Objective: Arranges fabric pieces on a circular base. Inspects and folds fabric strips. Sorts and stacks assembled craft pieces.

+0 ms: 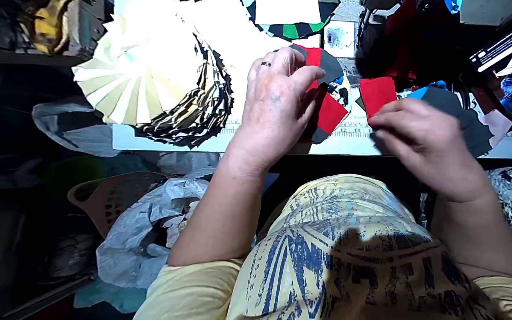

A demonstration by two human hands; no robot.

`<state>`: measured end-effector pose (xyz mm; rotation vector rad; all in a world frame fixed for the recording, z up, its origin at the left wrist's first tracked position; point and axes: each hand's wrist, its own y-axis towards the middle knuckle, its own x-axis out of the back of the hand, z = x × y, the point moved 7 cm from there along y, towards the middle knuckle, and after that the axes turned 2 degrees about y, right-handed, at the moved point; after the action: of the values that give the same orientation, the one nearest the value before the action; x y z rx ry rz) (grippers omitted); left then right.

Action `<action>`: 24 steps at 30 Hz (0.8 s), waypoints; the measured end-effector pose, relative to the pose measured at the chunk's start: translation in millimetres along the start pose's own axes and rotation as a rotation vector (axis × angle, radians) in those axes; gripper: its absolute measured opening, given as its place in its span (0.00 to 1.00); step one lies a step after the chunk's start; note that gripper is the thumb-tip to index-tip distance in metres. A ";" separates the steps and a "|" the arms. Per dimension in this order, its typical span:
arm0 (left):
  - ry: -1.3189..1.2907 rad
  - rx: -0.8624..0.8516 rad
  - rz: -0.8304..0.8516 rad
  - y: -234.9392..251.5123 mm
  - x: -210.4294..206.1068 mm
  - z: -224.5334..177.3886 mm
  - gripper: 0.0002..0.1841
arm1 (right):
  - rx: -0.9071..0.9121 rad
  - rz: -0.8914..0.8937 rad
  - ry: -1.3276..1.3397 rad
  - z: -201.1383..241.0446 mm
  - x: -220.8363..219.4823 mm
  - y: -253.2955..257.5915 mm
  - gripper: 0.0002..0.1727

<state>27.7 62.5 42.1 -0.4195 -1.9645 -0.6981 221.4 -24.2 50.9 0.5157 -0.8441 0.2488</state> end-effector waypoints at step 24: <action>0.242 0.158 0.109 -2.6 -57.7 -3.8 0.31 | -0.117 -0.080 -0.245 -50.5 45.7 -52.1 0.10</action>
<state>56.0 58.2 -8.2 -0.3272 -1.7391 -0.4955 304.7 -41.6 40.5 0.4744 -1.0666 0.0620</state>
